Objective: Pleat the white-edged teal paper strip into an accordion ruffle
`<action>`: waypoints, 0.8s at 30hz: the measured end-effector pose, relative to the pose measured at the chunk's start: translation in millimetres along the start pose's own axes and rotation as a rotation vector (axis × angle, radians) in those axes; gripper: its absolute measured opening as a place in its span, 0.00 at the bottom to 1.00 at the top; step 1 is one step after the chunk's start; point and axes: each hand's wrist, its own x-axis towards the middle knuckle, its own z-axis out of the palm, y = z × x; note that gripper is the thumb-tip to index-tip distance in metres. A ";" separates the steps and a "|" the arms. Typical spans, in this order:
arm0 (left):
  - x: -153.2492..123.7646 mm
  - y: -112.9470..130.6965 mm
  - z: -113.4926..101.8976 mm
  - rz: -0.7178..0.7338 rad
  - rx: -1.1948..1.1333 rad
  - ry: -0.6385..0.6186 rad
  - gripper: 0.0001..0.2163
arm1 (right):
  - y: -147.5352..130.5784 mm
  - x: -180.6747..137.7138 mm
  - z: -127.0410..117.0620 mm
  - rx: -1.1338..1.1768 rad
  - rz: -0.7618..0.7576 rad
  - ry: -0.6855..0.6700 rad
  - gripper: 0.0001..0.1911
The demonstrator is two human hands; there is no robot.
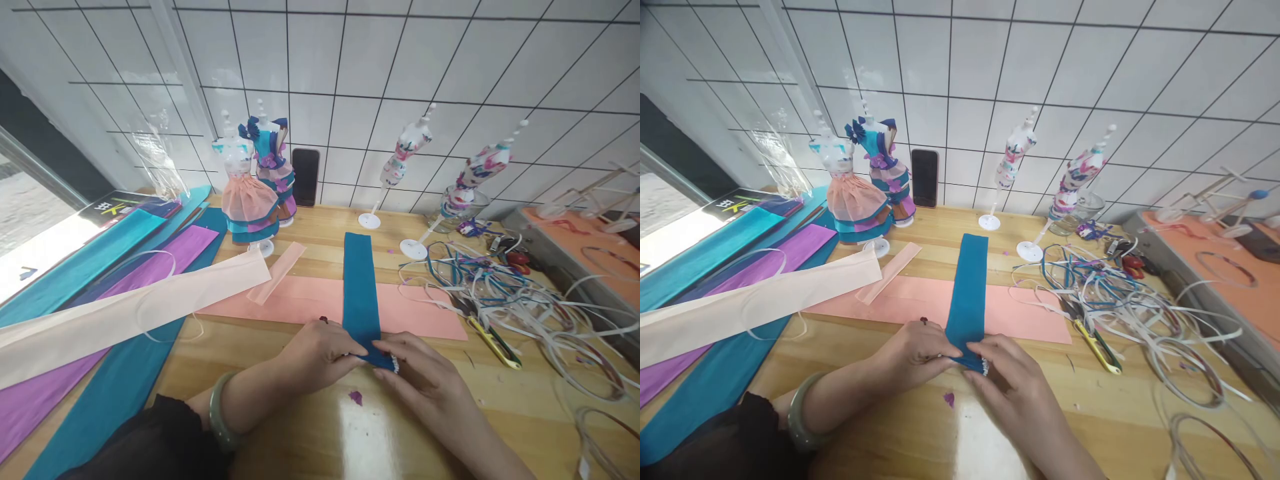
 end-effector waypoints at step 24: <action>3.0 5.8 -5.5 0.009 0.004 -0.036 0.10 | -8.7 8.4 -2.5 -0.066 -0.107 0.065 0.07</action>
